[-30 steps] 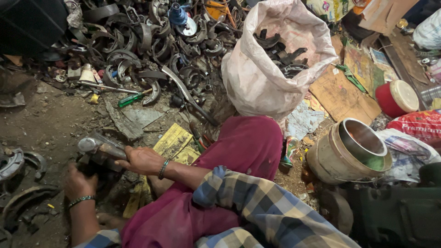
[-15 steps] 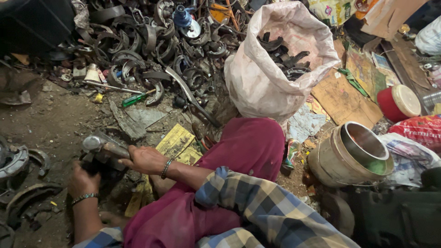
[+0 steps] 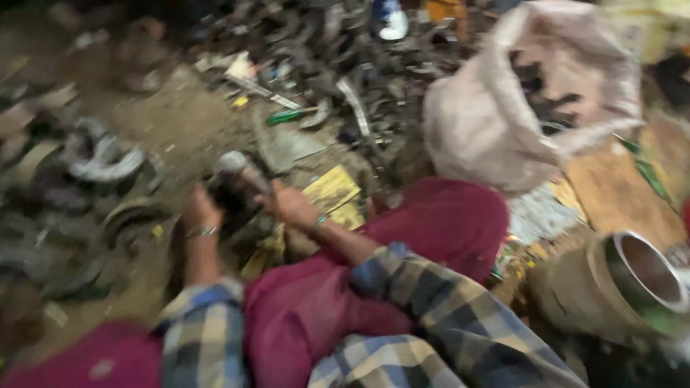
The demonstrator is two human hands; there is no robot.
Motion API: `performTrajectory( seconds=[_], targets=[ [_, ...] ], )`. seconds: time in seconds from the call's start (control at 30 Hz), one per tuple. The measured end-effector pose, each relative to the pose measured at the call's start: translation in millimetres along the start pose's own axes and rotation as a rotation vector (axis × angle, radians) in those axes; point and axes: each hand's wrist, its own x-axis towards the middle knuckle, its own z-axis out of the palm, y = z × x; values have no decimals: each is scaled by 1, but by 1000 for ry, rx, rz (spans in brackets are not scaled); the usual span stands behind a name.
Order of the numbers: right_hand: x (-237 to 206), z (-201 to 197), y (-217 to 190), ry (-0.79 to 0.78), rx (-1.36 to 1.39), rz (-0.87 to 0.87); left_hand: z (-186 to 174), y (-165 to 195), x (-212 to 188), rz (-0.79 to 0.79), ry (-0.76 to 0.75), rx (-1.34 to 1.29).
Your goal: The person sits on the ground in a scrap-metal yard and hammers curved metal brake-shoe parts on a small anvil, repositioning and turning each piece between strikes, then sets finished pieces aside and picks up the next part from the pile.
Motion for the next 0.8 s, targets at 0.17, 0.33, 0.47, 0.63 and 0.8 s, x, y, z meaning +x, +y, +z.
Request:
performTrajectory(
  seconds=[0.17,0.33,0.47,0.63,0.8],
  targets=[
    [6,-4,-14,-74,112,274,9,-9,8,21,49,-20],
    [11,-5,-21,4,139,212,16,-12,10,52,206,-23],
    [8,-2,-24,62,265,129,18,-10,10,-14,165,-36],
    [4,-9,-38,7,405,366,10,-8,12,-56,147,-33],
    [1,-30,-55,213,622,66,4,-7,9,-29,125,-74]
  ],
)
